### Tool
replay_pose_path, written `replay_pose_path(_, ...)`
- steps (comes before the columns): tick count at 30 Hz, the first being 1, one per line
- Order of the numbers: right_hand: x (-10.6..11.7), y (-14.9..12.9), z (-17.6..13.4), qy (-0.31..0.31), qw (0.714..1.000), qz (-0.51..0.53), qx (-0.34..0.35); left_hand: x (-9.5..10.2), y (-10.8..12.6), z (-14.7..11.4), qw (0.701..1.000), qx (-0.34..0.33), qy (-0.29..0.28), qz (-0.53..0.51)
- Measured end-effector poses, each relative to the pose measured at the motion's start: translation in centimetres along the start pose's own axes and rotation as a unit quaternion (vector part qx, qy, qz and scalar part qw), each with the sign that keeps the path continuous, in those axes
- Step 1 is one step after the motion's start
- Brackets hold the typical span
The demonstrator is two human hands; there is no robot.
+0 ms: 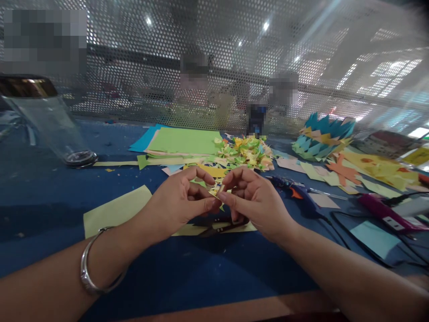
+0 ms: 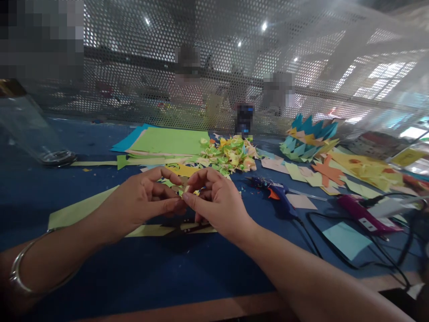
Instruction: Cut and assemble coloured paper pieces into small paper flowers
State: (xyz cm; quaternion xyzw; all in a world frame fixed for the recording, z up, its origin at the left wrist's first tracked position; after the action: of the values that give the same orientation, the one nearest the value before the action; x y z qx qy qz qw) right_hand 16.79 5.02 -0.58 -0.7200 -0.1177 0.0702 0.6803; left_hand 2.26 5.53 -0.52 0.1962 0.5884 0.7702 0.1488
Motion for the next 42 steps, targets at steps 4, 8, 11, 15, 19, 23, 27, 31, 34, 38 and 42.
replay_pose_path(4, 0.0, -0.1, 0.0, 0.002, 1.0, 0.002, 0.002, 0.0, -0.1, -0.1, 1.0, -0.001, 0.002, 0.0)
replay_pose_path(8, 0.1, -0.1, 0.0, 0.006, 1.0, -0.006, 0.006, 0.1, -0.3, 0.0, 1.0, -0.003, 0.003, 0.006)
replay_pose_path(11, 0.1, -0.1, 0.1, 0.011, 1.0, -0.009, 0.009, 0.1, -0.2, 0.1, 1.0, -0.003, 0.002, 0.01)
replay_pose_path(15, 0.1, -0.2, 0.1, 0.008, 1.0, -0.001, 0.007, 0.1, 0.1, 0.0, 1.0, -0.006, 0.002, 0.025)
replay_pose_path(19, 0.1, -0.3, 0.0, 0.011, 1.0, 0.007, 0.005, 0.0, 0.3, 0.0, 0.999, -0.013, -0.005, 0.033)
replay_pose_path(23, 0.2, -0.4, -0.1, 0.014, 1.0, 0.01, 0.005, -0.1, 0.5, 0.0, 0.999, -0.014, -0.007, 0.031)
replay_pose_path(27, 0.3, -0.3, 0.0, 0.014, 1.0, 0.013, 0.01, -0.4, 0.7, 0.0, 0.999, -0.02, -0.019, 0.038)
replay_pose_path(31, 0.3, -0.4, -0.1, 0.012, 1.0, 0.016, 0.015, -0.4, 0.8, -0.1, 0.999, -0.023, -0.023, 0.04)
replay_pose_path(34, 0.5, -0.6, -0.1, 0.018, 0.999, 0.018, 0.023, -0.3, 0.6, -0.2, 1.0, -0.005, -0.02, 0.01)
replay_pose_path(38, 1.2, -0.9, -0.3, 0.046, 0.998, 0.029, 0.041, -0.7, 0.3, -0.5, 0.991, 0.053, -0.007, -0.123)
replay_pose_path(42, 0.8, -0.8, -0.3, 0.009, 0.998, 0.058, 0.019, -1.2, 0.4, -0.6, 0.964, 0.091, 0.0, -0.251)
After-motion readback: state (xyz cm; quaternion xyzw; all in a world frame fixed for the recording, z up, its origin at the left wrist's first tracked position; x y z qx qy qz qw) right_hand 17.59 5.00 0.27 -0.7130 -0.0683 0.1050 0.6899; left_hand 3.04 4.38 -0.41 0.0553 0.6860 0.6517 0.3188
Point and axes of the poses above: each hand's wrist, its own z-axis towards the middle knuckle, its own x-axis out of the back of the hand, y = z × x, the point moved 7 cm from there along z, towards the middle knuckle, and after that the axes turned 15 degrees about -x, right-handed, at the moved point
